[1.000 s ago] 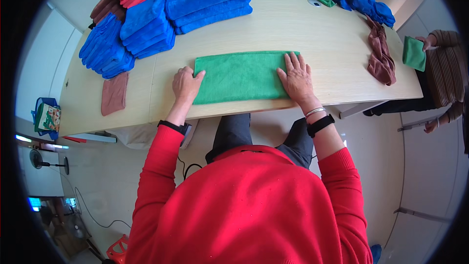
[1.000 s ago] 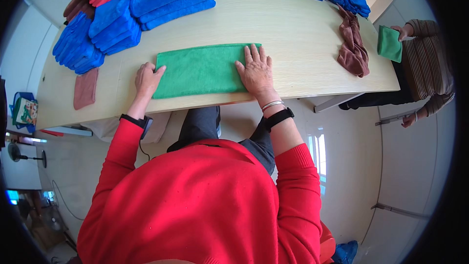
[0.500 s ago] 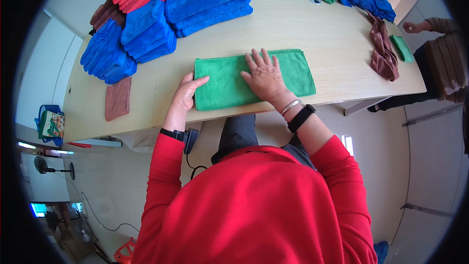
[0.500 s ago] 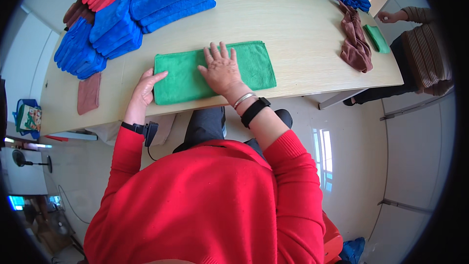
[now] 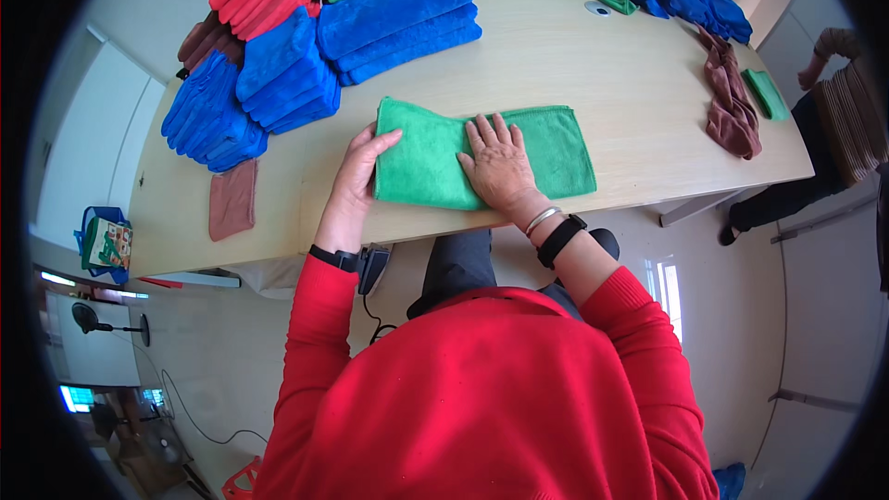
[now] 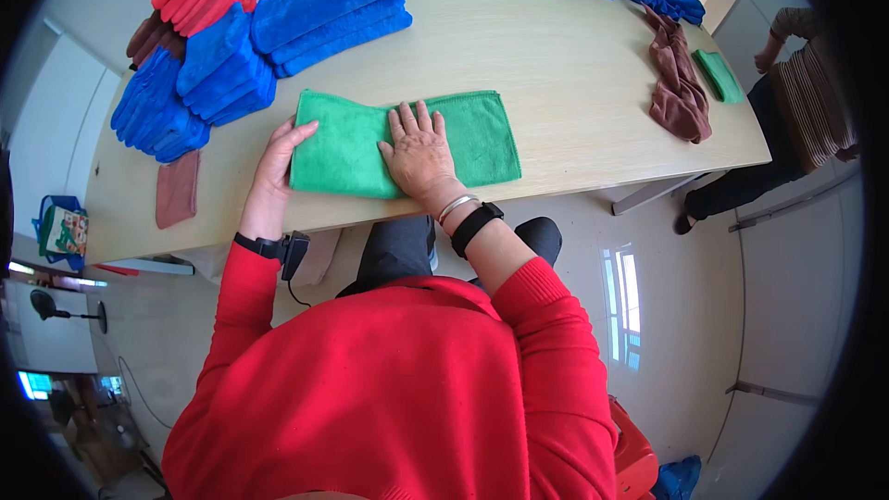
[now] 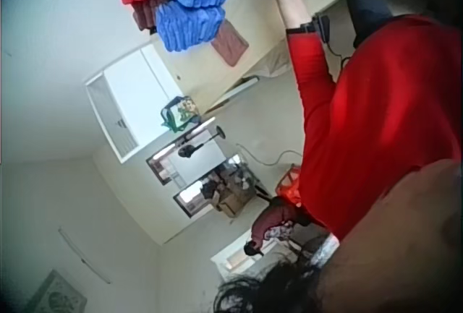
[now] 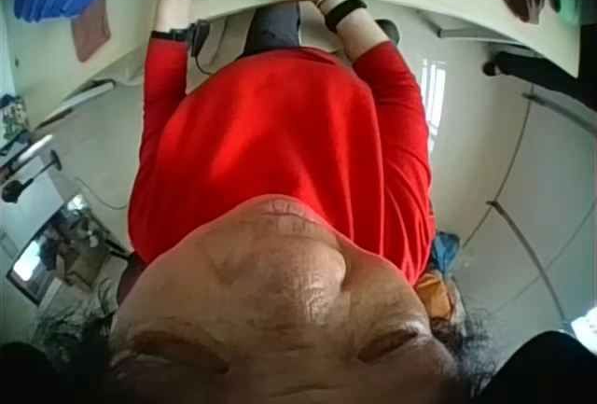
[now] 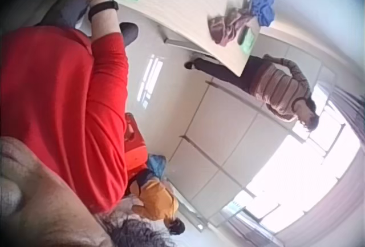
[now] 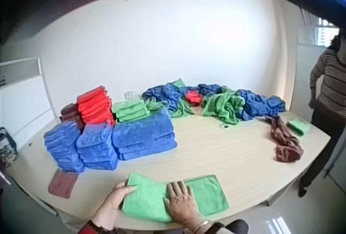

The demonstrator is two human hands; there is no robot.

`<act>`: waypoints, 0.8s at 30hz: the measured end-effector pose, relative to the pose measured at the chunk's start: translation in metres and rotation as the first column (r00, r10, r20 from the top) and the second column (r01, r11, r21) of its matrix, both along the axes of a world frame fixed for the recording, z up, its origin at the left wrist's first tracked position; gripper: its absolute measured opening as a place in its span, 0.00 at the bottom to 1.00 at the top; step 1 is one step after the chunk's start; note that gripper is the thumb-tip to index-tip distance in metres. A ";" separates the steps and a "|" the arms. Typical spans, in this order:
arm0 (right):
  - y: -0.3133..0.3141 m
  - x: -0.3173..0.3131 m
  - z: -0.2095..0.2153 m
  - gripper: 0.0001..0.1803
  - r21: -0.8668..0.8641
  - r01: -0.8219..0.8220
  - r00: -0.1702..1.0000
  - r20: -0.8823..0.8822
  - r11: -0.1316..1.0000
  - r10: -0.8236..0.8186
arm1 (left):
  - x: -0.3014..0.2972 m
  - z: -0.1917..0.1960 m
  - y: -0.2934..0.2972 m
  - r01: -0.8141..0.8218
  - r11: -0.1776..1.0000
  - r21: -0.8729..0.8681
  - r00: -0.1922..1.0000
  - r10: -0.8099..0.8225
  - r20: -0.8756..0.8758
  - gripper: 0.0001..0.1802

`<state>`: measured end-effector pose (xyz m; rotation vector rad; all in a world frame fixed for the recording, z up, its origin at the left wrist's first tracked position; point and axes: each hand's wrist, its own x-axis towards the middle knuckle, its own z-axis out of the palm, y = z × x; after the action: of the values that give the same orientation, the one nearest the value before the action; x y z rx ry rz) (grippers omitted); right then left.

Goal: Fold green cloths into rectangular shapes on a table.

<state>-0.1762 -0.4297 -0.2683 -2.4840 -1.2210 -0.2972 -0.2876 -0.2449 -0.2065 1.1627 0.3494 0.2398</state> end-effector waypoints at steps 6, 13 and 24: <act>-0.016 -0.006 0.005 0.28 0.043 -0.051 0.998 -0.018 0.998 0.052 | 0.051 0.023 -0.028 0.076 0.995 0.070 0.997 -0.077 0.015 0.17; -0.088 -0.071 0.022 0.26 0.028 -0.143 0.985 -0.090 0.989 0.145 | 0.115 0.026 -0.094 0.189 0.919 0.345 0.963 -0.106 -0.246 0.27; -0.105 -0.075 0.012 0.27 0.099 -0.166 0.982 -0.073 0.981 0.173 | 0.158 -0.008 -0.174 0.329 0.673 0.663 0.924 -0.085 -0.372 0.33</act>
<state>-0.2507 -0.5346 -0.2561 -2.2737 -1.3440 -0.2012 -0.1300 -0.4186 -0.2144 2.0308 0.4073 -0.0345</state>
